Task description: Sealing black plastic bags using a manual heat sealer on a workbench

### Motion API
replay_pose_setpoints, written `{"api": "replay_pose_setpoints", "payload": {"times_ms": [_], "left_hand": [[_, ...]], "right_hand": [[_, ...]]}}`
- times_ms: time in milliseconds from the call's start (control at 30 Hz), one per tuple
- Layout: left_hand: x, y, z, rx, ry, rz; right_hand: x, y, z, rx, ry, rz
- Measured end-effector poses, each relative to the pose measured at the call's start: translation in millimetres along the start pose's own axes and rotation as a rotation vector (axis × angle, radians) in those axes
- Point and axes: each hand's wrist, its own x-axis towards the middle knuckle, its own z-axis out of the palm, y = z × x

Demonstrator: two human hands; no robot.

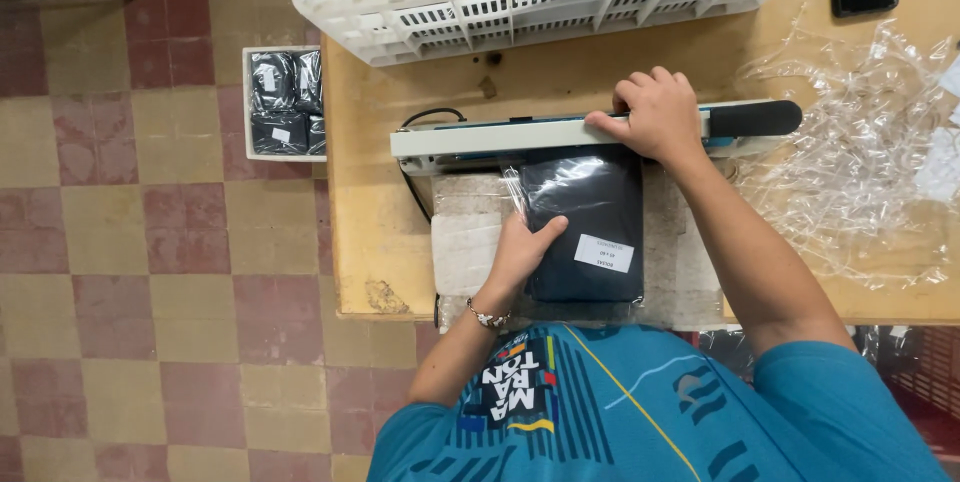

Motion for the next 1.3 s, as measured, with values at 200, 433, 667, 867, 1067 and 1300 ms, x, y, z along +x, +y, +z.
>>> {"api": "replay_pose_setpoints", "payload": {"times_ms": [200, 433, 667, 867, 1067, 1300], "left_hand": [[8, -3, -4, 0.072, -0.017, 0.047], [11, -14, -3, 0.092, -0.007, 0.049], [4, -6, -4, 0.104, -0.011, 0.047], [8, -11, -4, 0.104, -0.003, 0.011], [10, -12, -3, 0.068, -0.021, 0.0], [11, -20, 0, 0.014, 0.013, 0.0]], "right_hand": [[1, -2, -3, 0.009, 0.007, 0.005], [0, -2, -2, 0.012, 0.01, 0.007], [0, -3, -2, 0.021, 0.011, 0.012], [1, -3, -2, 0.019, 0.04, -0.002], [1, -2, 1, 0.001, 0.076, -0.02], [1, -3, 1, 0.011, 0.082, -0.003]]}}
